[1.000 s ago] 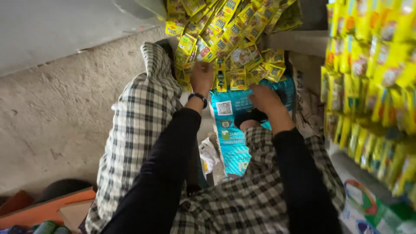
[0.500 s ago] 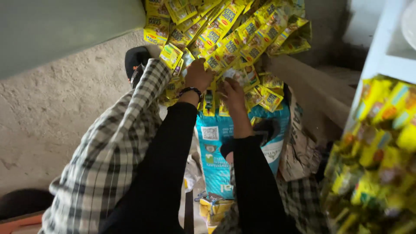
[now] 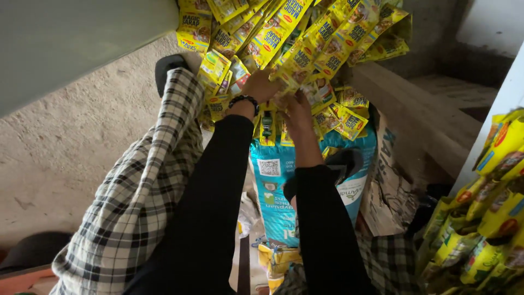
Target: Sorting and arranging seasoning packets on a lower shelf area in a grocery store.
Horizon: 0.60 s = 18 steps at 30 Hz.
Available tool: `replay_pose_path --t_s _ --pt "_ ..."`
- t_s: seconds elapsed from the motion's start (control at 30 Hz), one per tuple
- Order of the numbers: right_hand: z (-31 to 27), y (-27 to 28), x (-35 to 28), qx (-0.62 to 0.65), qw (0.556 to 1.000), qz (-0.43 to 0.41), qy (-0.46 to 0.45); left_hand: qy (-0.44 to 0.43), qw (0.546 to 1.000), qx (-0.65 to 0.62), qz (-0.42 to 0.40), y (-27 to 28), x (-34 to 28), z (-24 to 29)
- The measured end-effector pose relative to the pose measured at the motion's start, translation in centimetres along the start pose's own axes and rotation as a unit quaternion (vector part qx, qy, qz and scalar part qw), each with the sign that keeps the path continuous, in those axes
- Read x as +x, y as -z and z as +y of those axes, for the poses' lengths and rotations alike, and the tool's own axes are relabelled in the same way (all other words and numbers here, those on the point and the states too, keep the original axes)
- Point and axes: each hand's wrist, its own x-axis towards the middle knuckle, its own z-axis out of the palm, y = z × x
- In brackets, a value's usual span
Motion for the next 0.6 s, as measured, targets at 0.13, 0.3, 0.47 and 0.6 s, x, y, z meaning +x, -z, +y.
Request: replay_pose_path --t_s 0.13,0.3,0.47,0.6 --pt "0.2 -0.2 -0.7 -0.013 1.0 0.026 -0.011 -0.017 0.999 0.028 -0.022 -3.5 0.0 -1.6" --pt "0.5 -0.4 -0.8 -0.039 0.997 0.066 -0.005 0.014 0.997 -0.049 0.052 -2.3 -3.5 1.1" --pt "0.5 -0.2 -0.1 0.022 0.998 0.049 -0.025 0.061 0.995 -0.021 0.08 -3.2 -1.2 -0.9" --pt "1.1 -0.2 0.8 0.02 1.0 0.015 -0.017 0.013 0.997 -0.044 0.064 -3.1 -0.1 -1.6"
